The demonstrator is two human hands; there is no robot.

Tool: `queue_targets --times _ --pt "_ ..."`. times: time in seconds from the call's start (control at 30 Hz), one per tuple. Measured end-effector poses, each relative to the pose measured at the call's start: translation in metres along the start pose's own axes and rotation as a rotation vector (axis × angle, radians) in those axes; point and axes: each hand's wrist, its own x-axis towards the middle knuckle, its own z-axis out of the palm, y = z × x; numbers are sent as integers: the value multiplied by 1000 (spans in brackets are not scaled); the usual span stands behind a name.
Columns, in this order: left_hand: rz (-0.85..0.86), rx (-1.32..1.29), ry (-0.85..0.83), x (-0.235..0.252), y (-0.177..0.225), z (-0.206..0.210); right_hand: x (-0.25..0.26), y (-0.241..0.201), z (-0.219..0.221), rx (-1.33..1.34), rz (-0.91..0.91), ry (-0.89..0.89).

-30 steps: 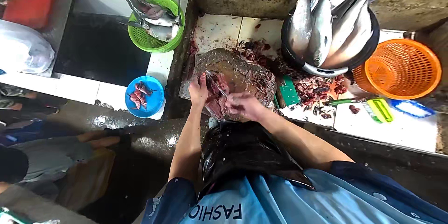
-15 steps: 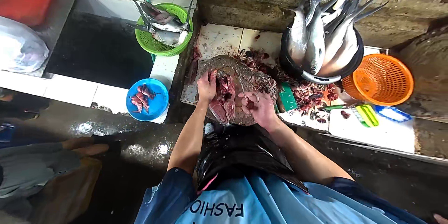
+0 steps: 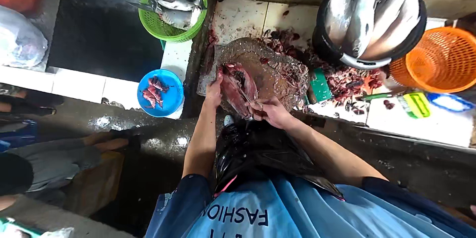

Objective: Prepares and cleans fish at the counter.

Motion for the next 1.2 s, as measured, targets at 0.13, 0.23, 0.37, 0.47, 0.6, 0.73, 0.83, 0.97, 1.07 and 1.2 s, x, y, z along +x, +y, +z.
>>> queue_targets --times 0.13,0.23,0.37,0.47,0.6,0.73,0.83,0.97,1.07,1.2 --pt "-18 -88 95 -14 -1 6 16 9 16 38 45 -40" --pt "-31 -114 143 -19 -1 8 25 9 26 70 68 -10" --pt "-69 -65 210 -18 -2 10 26 16 34 20 18 -10" --pt "-42 -26 257 -17 -1 14 24 17 37 -7 -65 -19" --pt "-28 20 271 -16 4 16 25 11 34 10 -34 6" --pt "-39 111 288 -20 9 21 30 6 34 10 6 17" --pt "-3 141 273 -20 8 21 32 5 35 28 10 38" --pt "56 143 243 -22 2 25 26 19 34 -67 -18 84" --pt "104 112 244 -16 -5 28 19 30 21 -138 -3 88" --pt "166 93 207 -11 -10 29 8 36 6 -152 40 50"
